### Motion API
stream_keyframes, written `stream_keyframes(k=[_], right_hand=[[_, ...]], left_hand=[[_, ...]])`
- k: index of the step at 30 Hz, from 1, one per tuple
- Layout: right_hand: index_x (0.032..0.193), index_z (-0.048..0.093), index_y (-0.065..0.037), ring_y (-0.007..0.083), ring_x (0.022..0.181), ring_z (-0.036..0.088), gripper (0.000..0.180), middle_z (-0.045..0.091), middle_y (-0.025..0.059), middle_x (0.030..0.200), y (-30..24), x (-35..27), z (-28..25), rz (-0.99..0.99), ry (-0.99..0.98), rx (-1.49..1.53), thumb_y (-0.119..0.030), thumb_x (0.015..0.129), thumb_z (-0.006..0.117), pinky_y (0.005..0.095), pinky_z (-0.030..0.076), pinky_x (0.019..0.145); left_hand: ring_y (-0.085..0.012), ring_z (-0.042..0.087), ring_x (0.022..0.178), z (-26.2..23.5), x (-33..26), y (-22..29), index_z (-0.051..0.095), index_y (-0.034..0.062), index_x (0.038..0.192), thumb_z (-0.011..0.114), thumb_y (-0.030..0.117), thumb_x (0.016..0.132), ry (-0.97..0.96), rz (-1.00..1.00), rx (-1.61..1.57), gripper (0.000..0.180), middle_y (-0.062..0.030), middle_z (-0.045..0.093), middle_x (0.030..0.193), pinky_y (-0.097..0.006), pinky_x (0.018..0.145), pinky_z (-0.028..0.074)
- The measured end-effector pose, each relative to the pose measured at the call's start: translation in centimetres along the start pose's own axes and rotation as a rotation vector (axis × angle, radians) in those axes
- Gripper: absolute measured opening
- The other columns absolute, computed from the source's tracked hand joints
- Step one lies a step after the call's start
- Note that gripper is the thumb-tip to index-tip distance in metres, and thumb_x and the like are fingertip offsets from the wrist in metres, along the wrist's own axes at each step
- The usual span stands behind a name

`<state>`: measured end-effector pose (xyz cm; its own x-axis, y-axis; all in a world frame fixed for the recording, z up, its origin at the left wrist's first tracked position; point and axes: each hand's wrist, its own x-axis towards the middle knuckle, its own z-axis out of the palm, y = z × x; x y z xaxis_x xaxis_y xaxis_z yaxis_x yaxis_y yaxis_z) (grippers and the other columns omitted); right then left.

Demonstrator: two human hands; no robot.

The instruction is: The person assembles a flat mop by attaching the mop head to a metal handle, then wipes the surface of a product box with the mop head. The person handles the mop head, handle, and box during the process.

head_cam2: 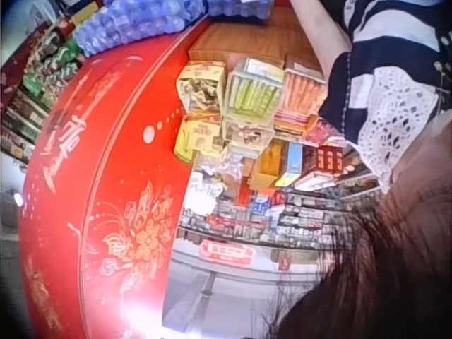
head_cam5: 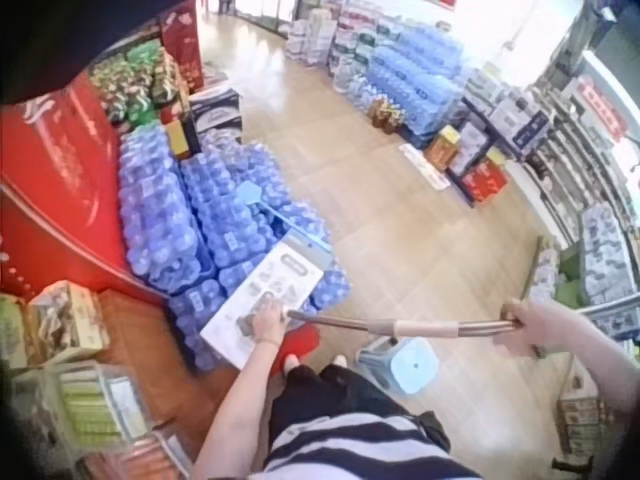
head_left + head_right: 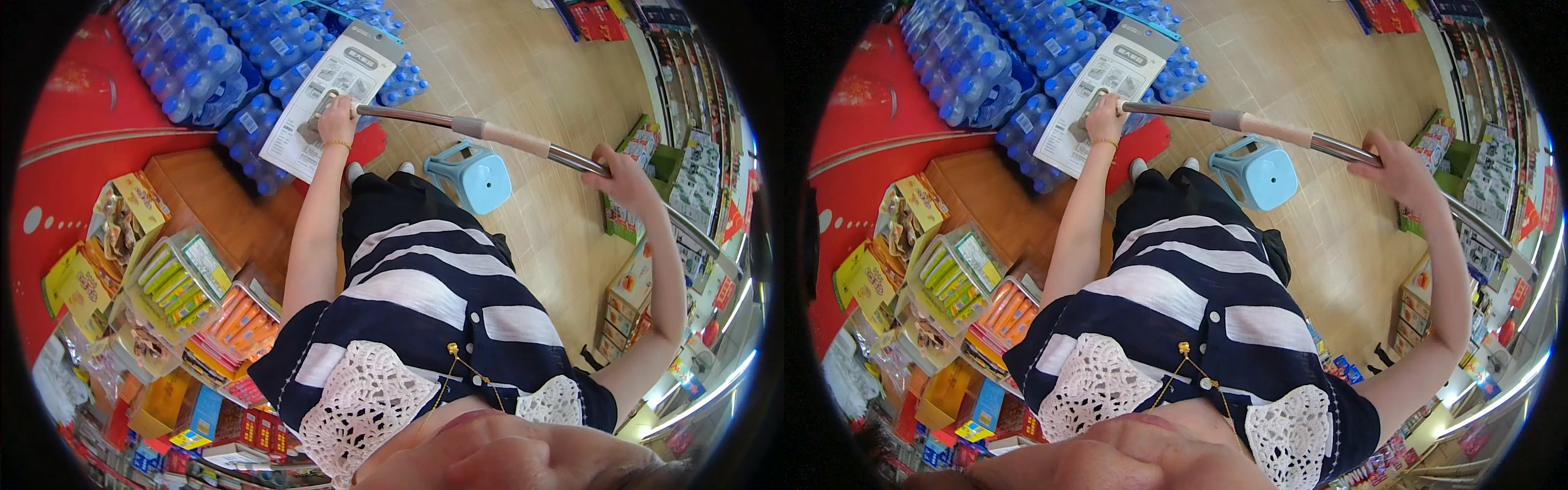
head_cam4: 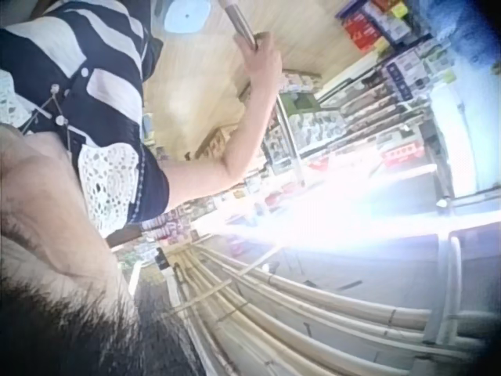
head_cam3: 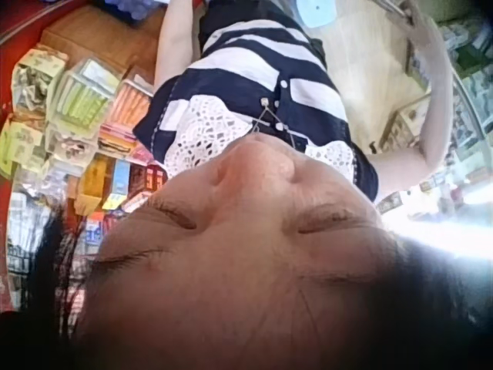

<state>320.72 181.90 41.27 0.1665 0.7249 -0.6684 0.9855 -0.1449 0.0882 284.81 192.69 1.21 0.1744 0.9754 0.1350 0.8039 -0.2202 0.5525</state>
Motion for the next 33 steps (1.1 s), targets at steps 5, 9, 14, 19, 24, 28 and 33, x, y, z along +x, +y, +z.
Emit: stream_keyframes(k=[5,9,14,19,24,28,33], right_hand=[[0.112,0.050,-0.015,0.0179,0.073,0.058,0.037,0.054,0.0027,0.082,-0.3,-0.2,4.1,-0.210,0.622,-0.706,-0.023,0.077,0.061,0.0316,0.047,0.058],[0.113,0.051,-0.018,0.0147,0.075,0.057,0.035,0.051,0.0004,0.083,-7.1,3.7,5.7,-0.359,0.781,-0.869,-0.019,0.079,0.059,0.0274,0.048,0.054],[0.087,0.050,-0.013,0.0104,0.046,0.049,0.019,0.046,0.0010,0.057,-5.9,8.3,6.7,-0.417,0.590,-0.402,-0.025,0.082,0.064,0.0231,0.041,0.041],[0.091,0.053,-0.006,0.0083,0.045,0.043,0.037,0.047,-0.0003,0.060,-7.0,9.6,1.7,0.121,-0.703,0.510,-0.041,0.083,0.061,0.0250,0.035,0.039],[0.096,0.050,-0.009,0.0187,0.069,0.062,0.026,0.058,0.0088,0.074,-3.6,8.2,3.4,-0.407,0.169,-0.233,-0.021,0.078,0.065,0.0301,0.047,0.054],[0.095,0.050,-0.011,0.0277,0.079,0.061,0.021,0.060,0.0084,0.082,-1.2,4.7,1.8,-0.139,0.541,-0.637,-0.005,0.076,0.060,0.0395,0.048,0.063],[0.086,0.052,-0.009,0.0278,0.066,0.061,0.019,0.058,0.0071,0.068,-0.5,1.7,-1.2,-0.051,0.451,-0.655,-0.019,0.076,0.066,0.0395,0.047,0.057]], left_hand=[[-0.0295,0.062,0.081,-0.5,0.2,0.1,0.061,0.0127,0.095,0.072,0.014,0.067,0.014,0.010,-0.064,0.030,-0.0060,0.064,0.096,-0.040,0.068,0.051],[-0.0287,0.063,0.081,-0.2,0.3,-0.5,0.061,0.0131,0.094,0.071,0.016,0.069,0.044,0.029,-0.060,0.028,-0.0063,0.064,0.094,-0.041,0.068,0.051],[-0.0294,0.062,0.081,0.2,0.6,0.3,0.059,0.0124,0.093,0.072,0.013,0.067,0.048,0.057,-0.070,0.029,-0.0063,0.063,0.098,-0.040,0.068,0.051],[-0.0295,0.062,0.082,1.5,-0.2,-0.3,0.058,0.0122,0.095,0.073,0.008,0.063,0.201,0.081,-0.061,0.036,-0.0056,0.061,0.104,-0.040,0.068,0.051],[-0.0291,0.062,0.076,1.4,0.0,0.7,0.059,0.0120,0.092,0.072,0.011,0.064,0.142,0.015,-0.086,0.031,-0.0051,0.063,0.102,-0.039,0.066,0.051],[-0.0288,0.062,0.077,0.7,0.1,0.1,0.060,0.0120,0.093,0.073,0.011,0.064,0.115,-0.022,-0.101,0.032,-0.0048,0.063,0.102,-0.039,0.067,0.051],[-0.0288,0.062,0.081,0.6,0.3,0.7,0.060,0.0116,0.096,0.075,0.009,0.062,0.105,-0.039,-0.112,0.037,-0.0053,0.063,0.103,-0.038,0.071,0.051]])
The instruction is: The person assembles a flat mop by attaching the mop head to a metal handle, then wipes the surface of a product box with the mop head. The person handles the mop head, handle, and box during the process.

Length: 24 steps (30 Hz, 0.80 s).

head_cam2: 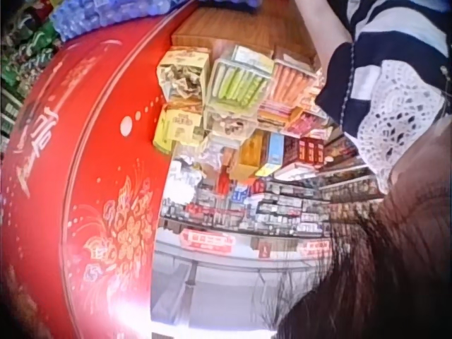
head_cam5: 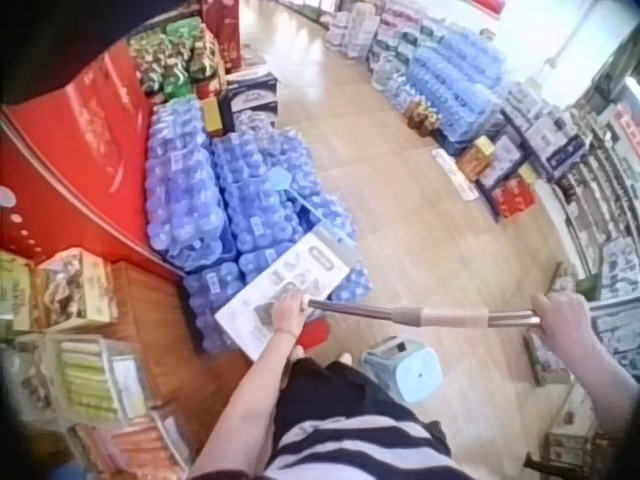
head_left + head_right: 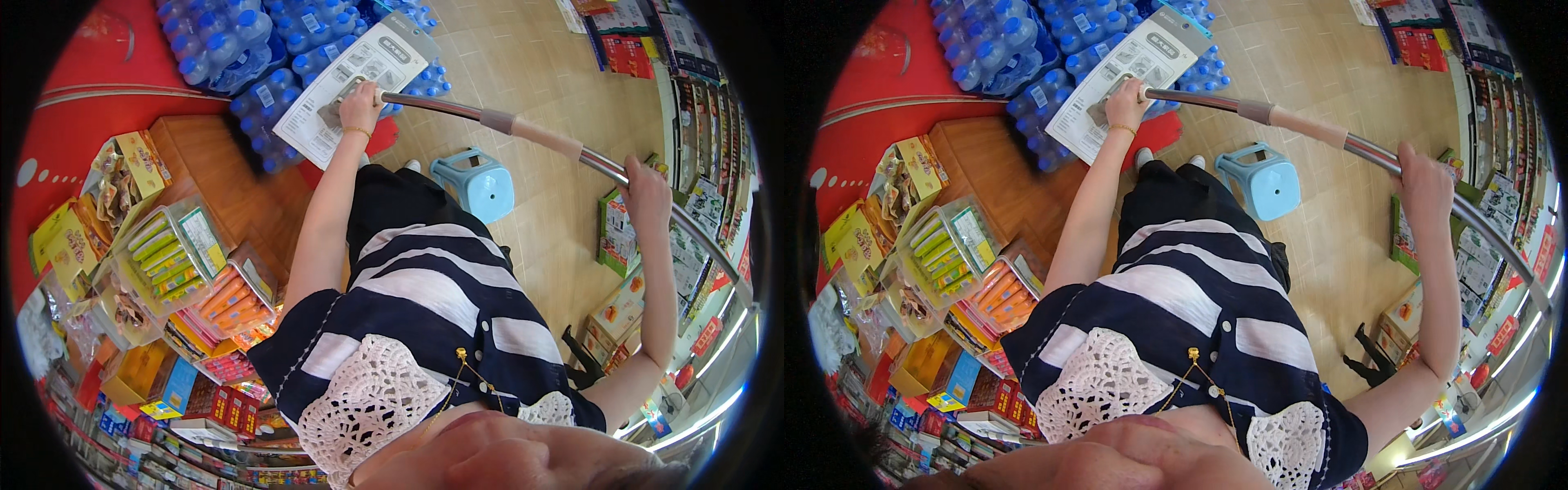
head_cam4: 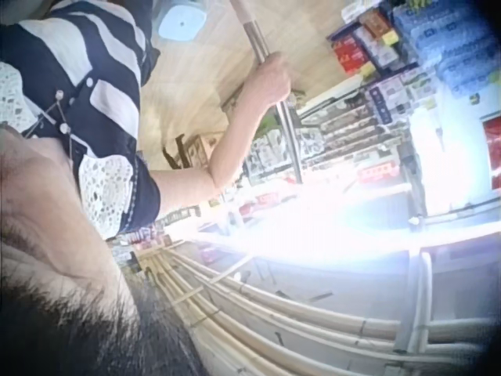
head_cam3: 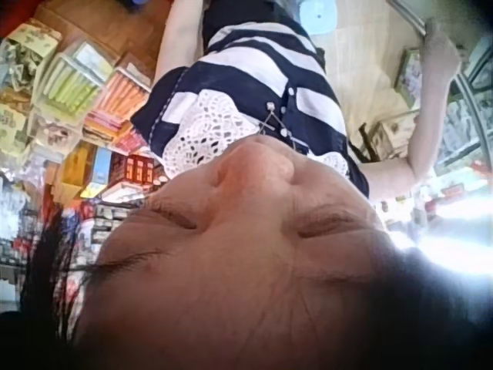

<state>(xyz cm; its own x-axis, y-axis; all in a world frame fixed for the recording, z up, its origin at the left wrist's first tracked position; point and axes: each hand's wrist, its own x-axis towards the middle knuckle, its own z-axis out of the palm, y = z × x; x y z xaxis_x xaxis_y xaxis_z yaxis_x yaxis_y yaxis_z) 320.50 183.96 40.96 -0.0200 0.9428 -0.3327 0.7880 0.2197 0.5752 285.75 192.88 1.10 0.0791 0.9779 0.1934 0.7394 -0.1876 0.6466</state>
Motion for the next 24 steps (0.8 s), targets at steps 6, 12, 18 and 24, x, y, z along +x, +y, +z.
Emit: stream_keyframes(k=[6,12,18,24], right_hand=[[0.084,0.052,-0.001,0.0080,0.044,0.045,0.030,0.046,0.0012,0.056,0.2,2.5,-3.3,0.180,-1.099,0.867,-0.027,0.081,0.066,0.0245,0.036,0.039],[0.098,0.052,-0.007,0.0269,0.062,0.056,0.030,0.055,0.0109,0.071,0.1,-0.7,-1.8,-0.081,-0.264,0.545,-0.017,0.074,0.068,0.0364,0.046,0.056],[0.113,0.047,-0.017,0.0177,0.070,0.059,0.039,0.051,0.0030,0.083,-3.9,-0.4,-1.3,-0.154,0.210,-0.110,-0.015,0.077,0.061,0.0294,0.049,0.051],[0.101,0.052,-0.017,0.0110,0.069,0.059,0.025,0.053,0.0004,0.080,-10.1,4.2,1.2,-0.310,0.405,-0.221,-0.017,0.077,0.060,0.0235,0.047,0.045]], left_hand=[[-0.0286,0.059,0.099,0.4,-0.9,0.0,0.055,0.0105,0.113,0.076,0.007,0.061,0.067,0.012,0.035,0.056,-0.0098,0.059,0.112,-0.039,0.078,0.051],[-0.0291,0.056,0.105,-0.5,-1.8,1.2,0.052,0.0102,0.119,0.078,0.013,0.063,0.165,-0.304,-0.073,0.062,-0.0093,0.055,0.116,-0.038,0.082,0.050],[-0.0296,0.058,0.100,0.2,-1.9,-1.4,0.057,0.0101,0.112,0.077,0.015,0.065,0.120,-0.269,-0.102,0.052,-0.0098,0.056,0.113,-0.039,0.081,0.049],[-0.0300,0.058,0.099,0.7,-1.9,-1.5,0.058,0.0087,0.112,0.077,0.012,0.064,0.148,-0.200,-0.047,0.052,-0.0115,0.058,0.110,-0.039,0.082,0.049]])
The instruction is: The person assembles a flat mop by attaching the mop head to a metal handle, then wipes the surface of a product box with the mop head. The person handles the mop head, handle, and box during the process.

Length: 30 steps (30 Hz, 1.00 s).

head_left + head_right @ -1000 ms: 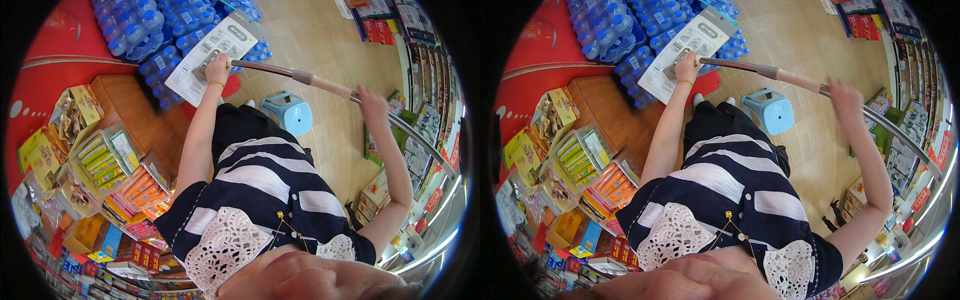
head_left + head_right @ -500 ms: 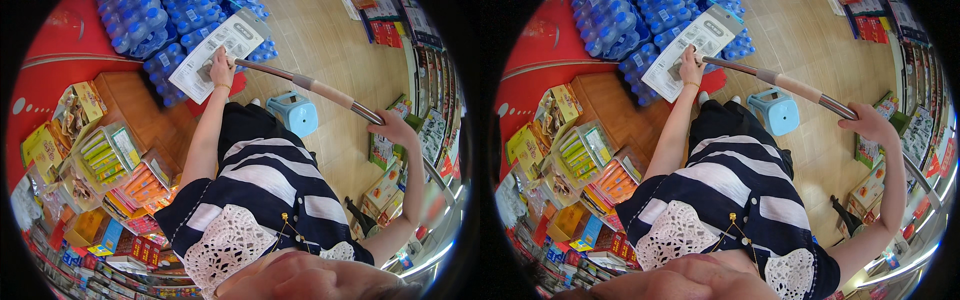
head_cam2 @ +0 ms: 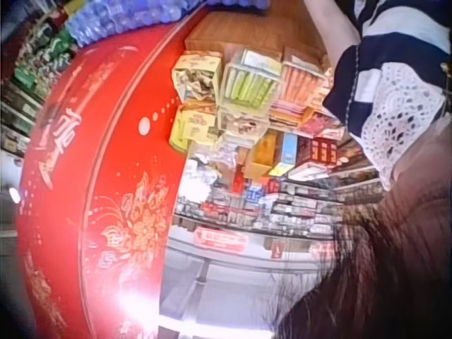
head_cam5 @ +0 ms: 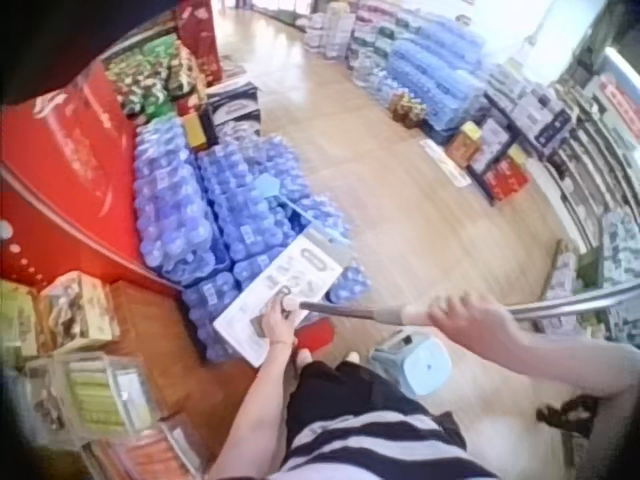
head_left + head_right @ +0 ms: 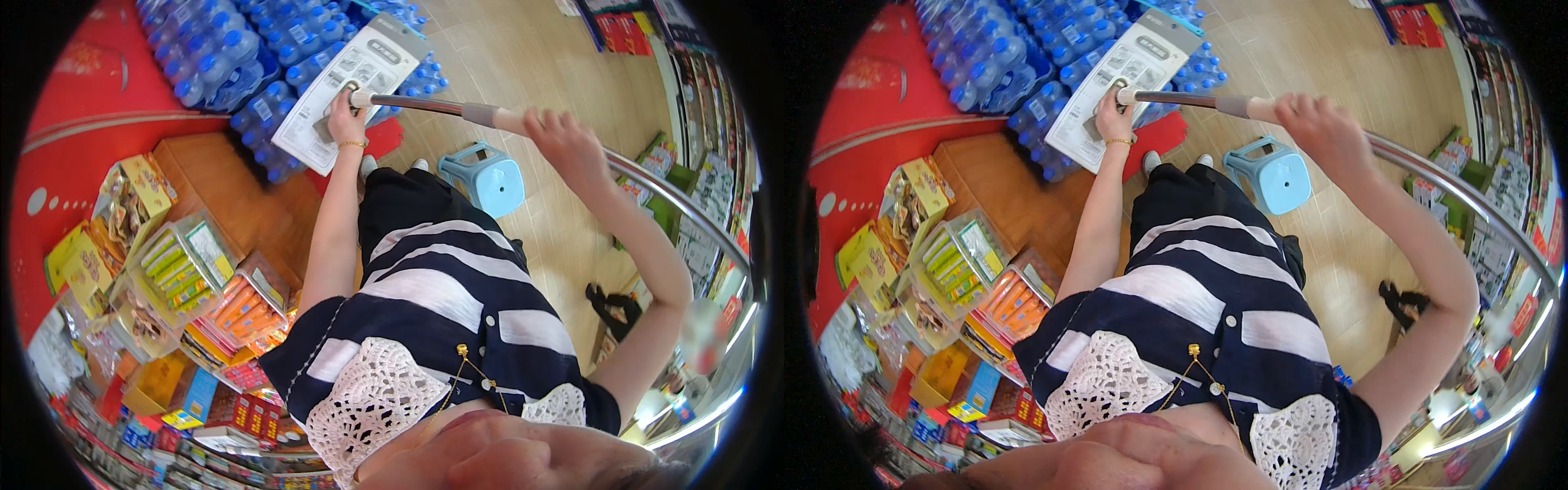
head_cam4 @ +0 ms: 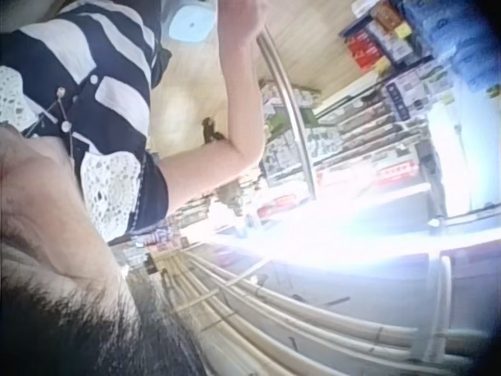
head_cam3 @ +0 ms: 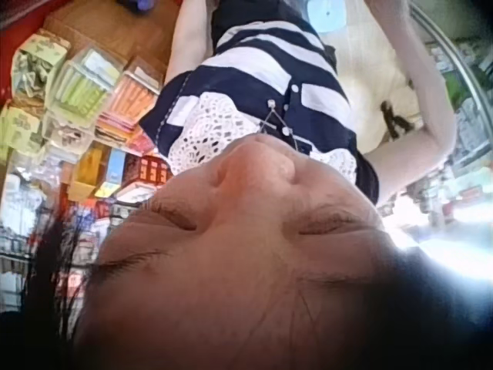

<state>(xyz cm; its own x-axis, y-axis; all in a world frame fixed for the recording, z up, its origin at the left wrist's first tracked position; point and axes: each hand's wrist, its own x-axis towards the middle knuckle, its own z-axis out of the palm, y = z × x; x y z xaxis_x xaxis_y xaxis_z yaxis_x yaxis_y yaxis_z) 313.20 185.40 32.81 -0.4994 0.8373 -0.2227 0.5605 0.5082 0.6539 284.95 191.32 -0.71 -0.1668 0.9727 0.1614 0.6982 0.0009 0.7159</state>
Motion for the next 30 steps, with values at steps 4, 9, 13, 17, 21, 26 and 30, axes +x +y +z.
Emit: stream_keyframes(k=[4,9,13,17,21,26,30], right_hand=[[0.082,0.048,-0.015,0.0125,0.059,0.061,0.013,0.054,-0.0002,0.068,-0.3,2.0,1.0,0.085,-0.075,0.053,-0.016,0.077,0.060,0.0229,0.047,0.045],[0.080,0.049,-0.016,0.0119,0.062,0.061,0.014,0.054,-0.0009,0.067,-0.5,1.7,0.5,0.122,-0.032,0.101,-0.015,0.074,0.062,0.0232,0.045,0.045],[0.075,0.049,-0.017,0.0123,0.064,0.054,0.013,0.051,-0.0014,0.069,-1.6,2.6,1.7,0.065,-0.006,-0.002,-0.019,0.072,0.062,0.0261,0.042,0.047],[0.070,0.052,-0.016,0.0152,0.063,0.059,0.010,0.054,0.0003,0.064,-3.8,4.3,3.7,0.183,0.097,0.104,-0.021,0.071,0.060,0.0311,0.046,0.050],[0.066,0.058,-0.011,0.0224,0.054,0.061,0.015,0.062,0.0060,0.063,-1.8,4.6,6.5,0.067,-0.446,0.887,-0.021,0.069,0.069,0.0353,0.047,0.045],[0.068,0.059,-0.011,0.0228,0.060,0.061,0.017,0.063,0.0055,0.067,-2.4,5.4,8.5,0.107,-0.634,0.929,-0.023,0.068,0.071,0.0370,0.047,0.047],[0.065,0.060,-0.013,0.0244,0.057,0.062,0.014,0.063,0.0055,0.066,-5.9,3.1,5.9,0.251,0.367,0.063,-0.023,0.067,0.070,0.0364,0.047,0.046]], left_hand=[[-0.0311,0.060,0.097,-1.0,0.6,0.2,0.055,0.0095,0.118,0.079,0.014,0.064,-0.103,-0.057,0.081,0.060,-0.0128,0.056,0.115,-0.040,0.081,0.050],[-0.0339,0.060,0.095,-4.0,3.1,5.5,0.047,0.0194,0.128,0.075,0.024,0.070,-0.356,0.113,0.306,0.065,-0.0123,0.048,0.125,-0.043,0.077,0.051],[-0.0326,0.061,0.083,-3.0,5.6,3.8,0.061,0.0143,0.090,0.071,0.029,0.071,-0.549,0.357,0.364,0.026,-0.0093,0.063,0.095,-0.045,0.068,0.050],[-0.0366,0.061,0.076,-2.4,5.9,4.5,0.059,0.0124,0.079,0.071,0.028,0.070,-0.544,0.432,0.418,0.022,-0.0112,0.063,0.083,-0.047,0.063,0.048],[-0.0330,0.062,0.068,-1.0,4.0,4.3,0.059,0.0115,0.075,0.068,0.027,0.071,-0.394,0.546,0.442,0.018,-0.0111,0.061,0.075,-0.045,0.057,0.049],[-0.0342,0.062,0.066,-0.9,3.7,3.2,0.062,0.0107,0.077,0.067,0.025,0.072,-0.356,0.510,0.464,0.016,-0.0116,0.062,0.077,-0.045,0.056,0.048],[-0.0348,0.060,0.064,-1.2,3.9,2.9,0.059,0.0084,0.074,0.066,0.022,0.072,-0.372,0.523,0.445,0.016,-0.0126,0.061,0.074,-0.046,0.055,0.048]])
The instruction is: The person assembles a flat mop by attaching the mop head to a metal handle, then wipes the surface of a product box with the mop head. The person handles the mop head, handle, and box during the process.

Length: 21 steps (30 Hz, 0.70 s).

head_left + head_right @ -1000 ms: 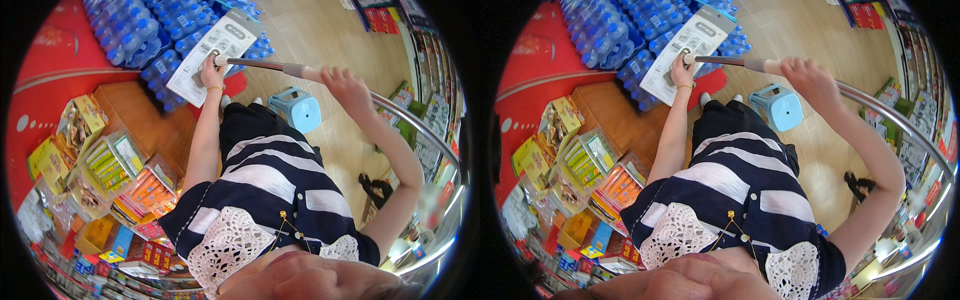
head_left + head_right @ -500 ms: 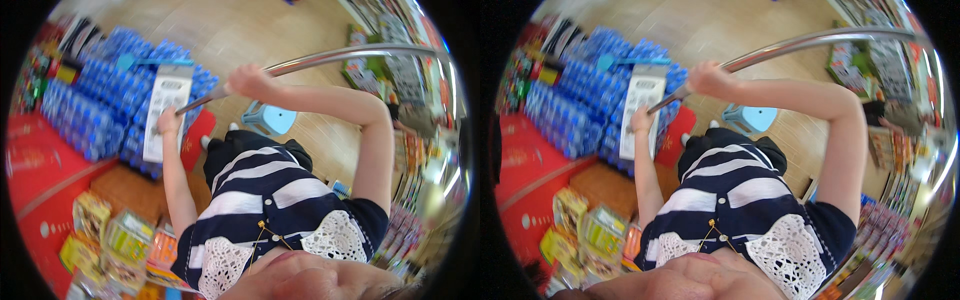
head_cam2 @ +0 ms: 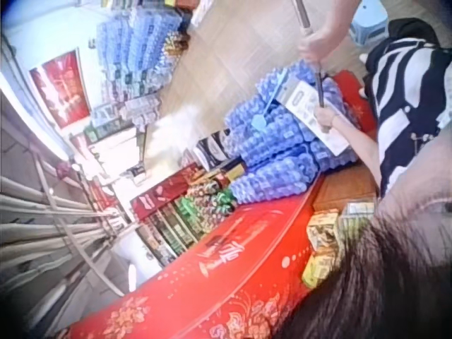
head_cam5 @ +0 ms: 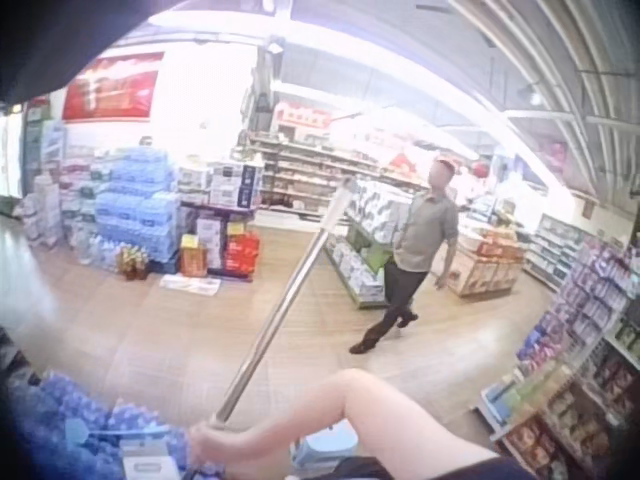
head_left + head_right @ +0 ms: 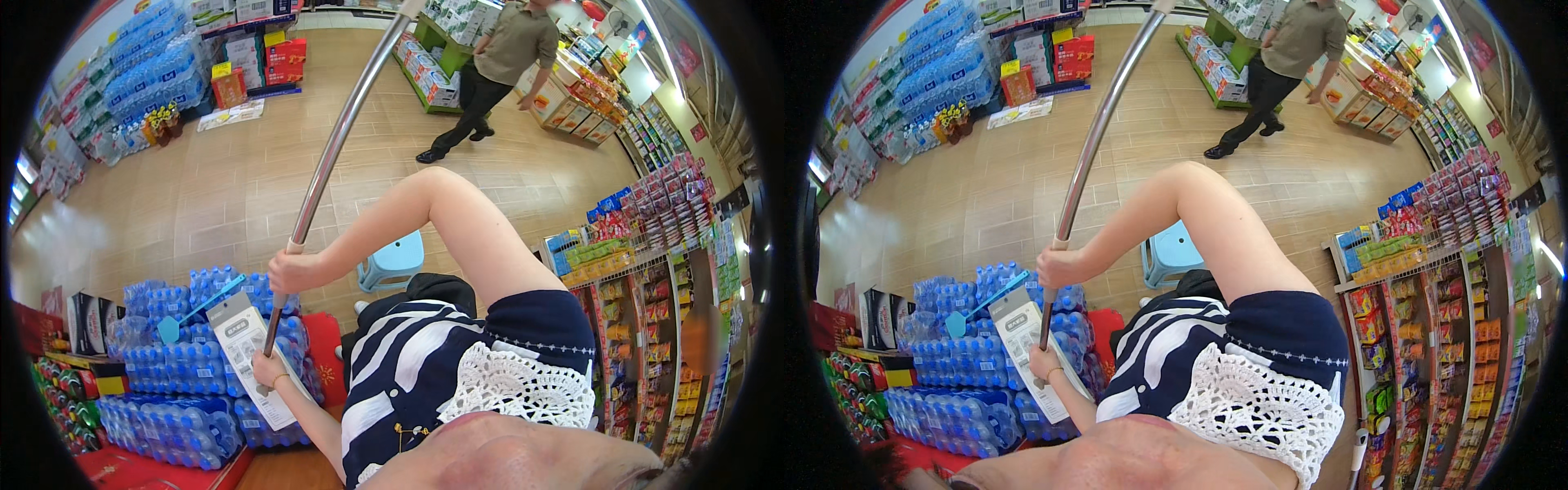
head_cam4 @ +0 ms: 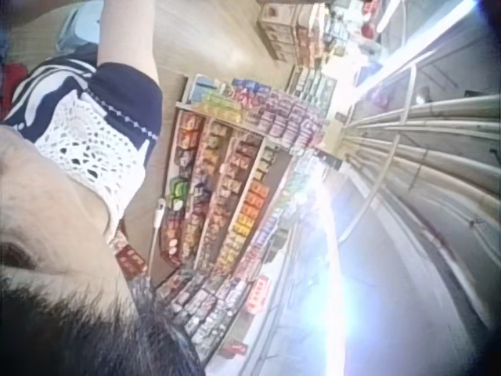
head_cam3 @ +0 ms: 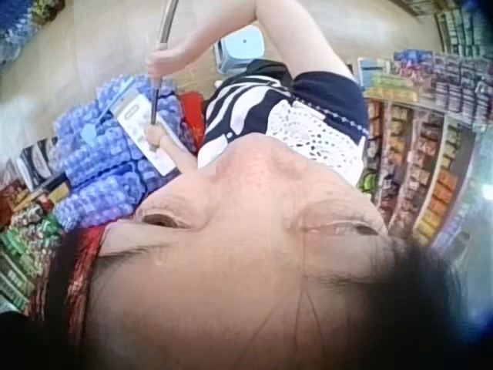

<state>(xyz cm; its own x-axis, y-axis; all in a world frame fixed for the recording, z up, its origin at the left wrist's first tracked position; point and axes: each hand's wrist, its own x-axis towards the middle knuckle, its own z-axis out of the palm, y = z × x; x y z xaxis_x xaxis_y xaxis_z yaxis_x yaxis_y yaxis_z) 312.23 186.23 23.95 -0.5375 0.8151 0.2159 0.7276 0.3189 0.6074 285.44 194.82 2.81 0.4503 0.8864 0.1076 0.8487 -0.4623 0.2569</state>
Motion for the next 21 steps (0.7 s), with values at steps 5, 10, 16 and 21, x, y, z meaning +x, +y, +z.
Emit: stream_keyframes(k=[5,10,16,21], right_hand=[[0.072,0.064,-0.009,0.0253,0.061,0.063,0.015,0.065,0.0080,0.070,1.4,1.5,1.6,0.175,-0.798,0.744,-0.020,0.065,0.069,0.0398,0.048,0.049],[0.075,0.070,-0.010,0.0247,0.070,0.066,0.016,0.067,0.0087,0.076,2.5,2.1,3.1,0.162,-0.931,0.773,-0.021,0.063,0.074,0.0423,0.050,0.054],[0.067,0.053,-0.017,0.0168,0.051,0.061,0.009,0.057,-0.0017,0.059,-0.2,1.2,1.2,0.080,-0.352,0.114,-0.017,0.073,0.060,0.0361,0.046,0.042],[0.063,0.053,-0.002,0.0245,0.053,0.060,0.018,0.057,0.0124,0.058,3.6,3.5,1.0,0.288,-1.503,1.166,-0.015,0.072,0.060,0.0365,0.046,0.046]], left_hand=[[-0.0345,0.061,0.064,-0.9,-0.1,1.4,0.059,0.0110,0.074,0.066,0.023,0.070,0.027,-0.018,-0.007,0.014,-0.0127,0.060,0.072,-0.045,0.056,0.048],[-0.0325,0.061,0.059,1.7,0.6,1.2,0.060,0.0116,0.073,0.069,0.037,0.072,0.089,-0.015,0.043,0.027,-0.0112,0.061,0.064,-0.044,0.051,0.048],[-0.0325,0.063,0.063,0.7,0.9,-0.2,0.061,0.0129,0.072,0.069,0.031,0.070,-0.001,-0.139,-0.036,0.020,-0.0105,0.064,0.069,-0.044,0.055,0.049],[-0.0296,0.063,0.066,1.2,-0.2,1.1,0.060,0.0109,0.072,0.067,0.019,0.067,0.158,-0.097,-0.127,0.012,-0.0089,0.065,0.078,-0.040,0.060,0.051]])
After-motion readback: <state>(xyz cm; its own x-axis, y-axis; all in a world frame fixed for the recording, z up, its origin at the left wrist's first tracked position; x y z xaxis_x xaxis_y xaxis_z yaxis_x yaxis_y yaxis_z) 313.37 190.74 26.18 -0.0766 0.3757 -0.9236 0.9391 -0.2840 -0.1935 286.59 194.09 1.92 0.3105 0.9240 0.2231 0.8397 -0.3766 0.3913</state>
